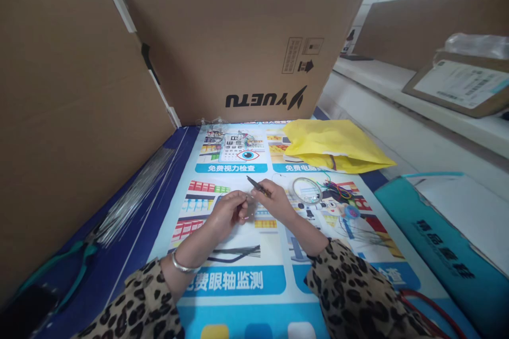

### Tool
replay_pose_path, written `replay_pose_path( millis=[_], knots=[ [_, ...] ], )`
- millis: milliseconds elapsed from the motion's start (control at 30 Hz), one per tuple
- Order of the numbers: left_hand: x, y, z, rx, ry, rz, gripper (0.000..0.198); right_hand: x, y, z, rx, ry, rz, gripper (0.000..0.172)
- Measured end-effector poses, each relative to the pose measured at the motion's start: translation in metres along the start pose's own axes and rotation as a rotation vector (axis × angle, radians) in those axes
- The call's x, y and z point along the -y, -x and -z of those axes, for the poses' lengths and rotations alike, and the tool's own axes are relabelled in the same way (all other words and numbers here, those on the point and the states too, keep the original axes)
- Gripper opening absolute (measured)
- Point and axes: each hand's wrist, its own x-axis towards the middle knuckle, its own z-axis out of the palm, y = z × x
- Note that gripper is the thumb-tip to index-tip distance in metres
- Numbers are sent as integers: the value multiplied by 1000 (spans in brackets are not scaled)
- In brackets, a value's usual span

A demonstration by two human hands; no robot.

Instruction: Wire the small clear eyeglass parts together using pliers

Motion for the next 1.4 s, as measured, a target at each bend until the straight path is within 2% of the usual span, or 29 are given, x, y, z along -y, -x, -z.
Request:
replay_pose_path(
  millis=[167, 333, 567, 733, 967, 1267, 1400],
  knots=[
    [3, -1, -2, -73, 15, -54, 16, 1, 0, 2, 49, -17, -36, 15],
    [9, -2, -4, -187, -10, -130, 16, 10, 1, 1, 101, -98, -154, 17],
    [14, -1, -7, -289, -104, -202, 17, 22, 0, -3, 75, -195, -237, 13],
    [12, -1, -6, -206, -129, -192, 18, 17, -1, 0, 53, -152, -220, 10],
    [5, -1, 0, -18, -267, -139, 22, 16, -1, 3, 113, -121, -212, 9],
    [6, -4, 5, -32, -578, -125, 28, 17, -1, 4, 110, -368, -340, 14],
    [4, -4, 3, -16, -554, -110, 27, 16, 0, 3, 100, -413, -367, 16]
  ],
)
